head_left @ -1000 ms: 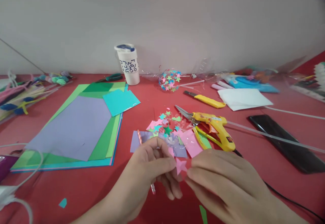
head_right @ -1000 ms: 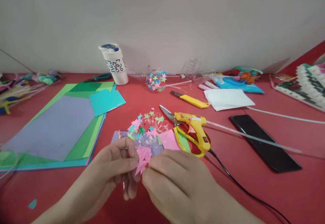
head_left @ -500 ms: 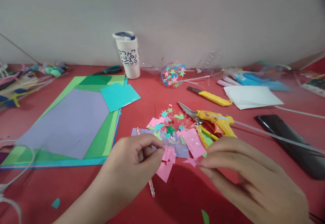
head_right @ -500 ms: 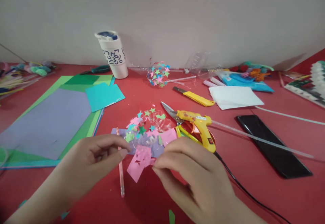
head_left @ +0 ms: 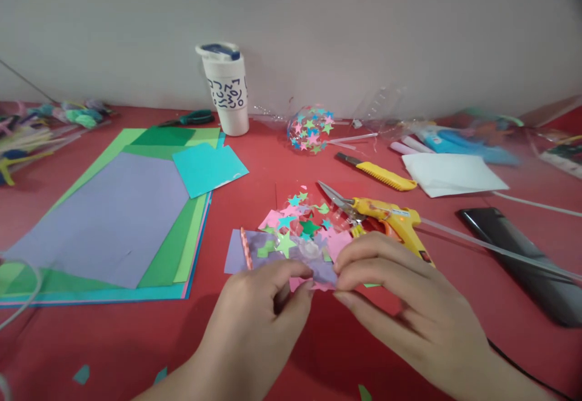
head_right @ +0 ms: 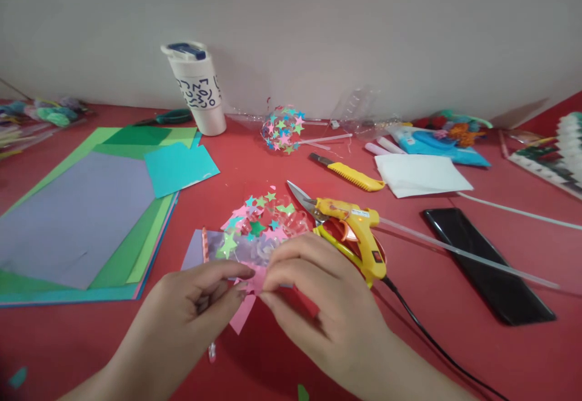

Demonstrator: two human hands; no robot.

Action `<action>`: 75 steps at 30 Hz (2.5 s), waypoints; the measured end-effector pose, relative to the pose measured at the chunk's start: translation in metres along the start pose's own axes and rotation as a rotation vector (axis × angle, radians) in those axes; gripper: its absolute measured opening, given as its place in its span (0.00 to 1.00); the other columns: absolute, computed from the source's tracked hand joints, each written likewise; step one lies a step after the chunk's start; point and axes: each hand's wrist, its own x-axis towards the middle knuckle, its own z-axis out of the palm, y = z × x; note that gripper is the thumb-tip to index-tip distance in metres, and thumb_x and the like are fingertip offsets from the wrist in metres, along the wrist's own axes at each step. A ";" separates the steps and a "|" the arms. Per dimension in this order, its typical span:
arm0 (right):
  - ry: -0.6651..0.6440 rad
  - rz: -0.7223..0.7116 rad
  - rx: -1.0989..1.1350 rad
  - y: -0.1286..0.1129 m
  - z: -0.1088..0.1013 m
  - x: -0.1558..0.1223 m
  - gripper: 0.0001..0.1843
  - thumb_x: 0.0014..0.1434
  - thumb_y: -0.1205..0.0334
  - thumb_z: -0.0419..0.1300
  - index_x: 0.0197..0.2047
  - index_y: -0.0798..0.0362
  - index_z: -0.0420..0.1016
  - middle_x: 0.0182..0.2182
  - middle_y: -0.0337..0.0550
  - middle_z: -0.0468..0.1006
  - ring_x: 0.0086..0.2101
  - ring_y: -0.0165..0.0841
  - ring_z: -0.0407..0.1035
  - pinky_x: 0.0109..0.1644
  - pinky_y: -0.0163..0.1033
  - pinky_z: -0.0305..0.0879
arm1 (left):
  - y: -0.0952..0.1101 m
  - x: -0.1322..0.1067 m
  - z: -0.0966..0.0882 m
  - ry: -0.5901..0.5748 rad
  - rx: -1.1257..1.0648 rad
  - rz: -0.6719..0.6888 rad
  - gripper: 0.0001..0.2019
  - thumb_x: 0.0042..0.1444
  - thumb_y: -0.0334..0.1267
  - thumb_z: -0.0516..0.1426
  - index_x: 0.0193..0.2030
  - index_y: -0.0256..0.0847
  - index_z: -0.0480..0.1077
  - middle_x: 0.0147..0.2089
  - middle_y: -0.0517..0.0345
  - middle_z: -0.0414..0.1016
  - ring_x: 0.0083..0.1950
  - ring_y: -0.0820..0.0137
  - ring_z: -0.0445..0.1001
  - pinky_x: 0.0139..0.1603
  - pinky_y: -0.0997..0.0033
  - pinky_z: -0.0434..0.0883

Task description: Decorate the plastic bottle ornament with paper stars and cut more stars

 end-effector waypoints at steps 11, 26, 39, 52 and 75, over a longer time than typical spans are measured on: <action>0.027 0.048 0.094 -0.002 0.002 0.000 0.08 0.55 0.72 0.57 0.30 0.50 0.69 0.29 0.35 0.75 0.31 0.27 0.71 0.35 0.29 0.69 | -0.004 0.006 0.013 0.135 0.002 0.062 0.07 0.52 0.33 0.54 0.31 0.43 0.74 0.15 0.69 0.59 0.16 0.78 0.58 0.17 0.80 0.57; 0.006 -0.129 -0.012 0.005 0.000 -0.008 0.08 0.55 0.75 0.56 0.33 0.53 0.72 0.26 0.39 0.76 0.27 0.27 0.71 0.30 0.29 0.70 | -0.018 0.008 0.013 0.186 0.085 0.458 0.16 0.44 0.20 0.51 0.35 0.42 0.72 0.25 0.65 0.78 0.19 0.79 0.72 0.23 0.86 0.68; 0.090 -0.112 -0.176 0.005 0.006 -0.018 0.07 0.59 0.71 0.55 0.34 0.51 0.71 0.25 0.40 0.78 0.25 0.30 0.73 0.28 0.35 0.70 | -0.025 0.010 0.013 0.174 0.191 0.667 0.11 0.55 0.24 0.52 0.43 0.39 0.66 0.30 0.57 0.81 0.27 0.72 0.79 0.26 0.80 0.72; 0.020 0.090 -0.001 0.004 0.007 -0.010 0.08 0.56 0.74 0.56 0.32 0.51 0.69 0.26 0.36 0.73 0.27 0.24 0.69 0.31 0.27 0.68 | -0.022 0.009 0.012 0.125 0.230 0.641 0.10 0.57 0.26 0.52 0.43 0.43 0.63 0.24 0.64 0.75 0.21 0.76 0.72 0.22 0.80 0.67; 0.120 0.213 -0.039 -0.003 0.018 0.006 0.07 0.53 0.72 0.57 0.28 0.52 0.73 0.27 0.38 0.68 0.27 0.28 0.66 0.29 0.35 0.64 | -0.008 0.010 0.018 0.073 -0.117 0.271 0.09 0.53 0.27 0.50 0.26 0.40 0.68 0.18 0.66 0.64 0.19 0.78 0.60 0.19 0.81 0.61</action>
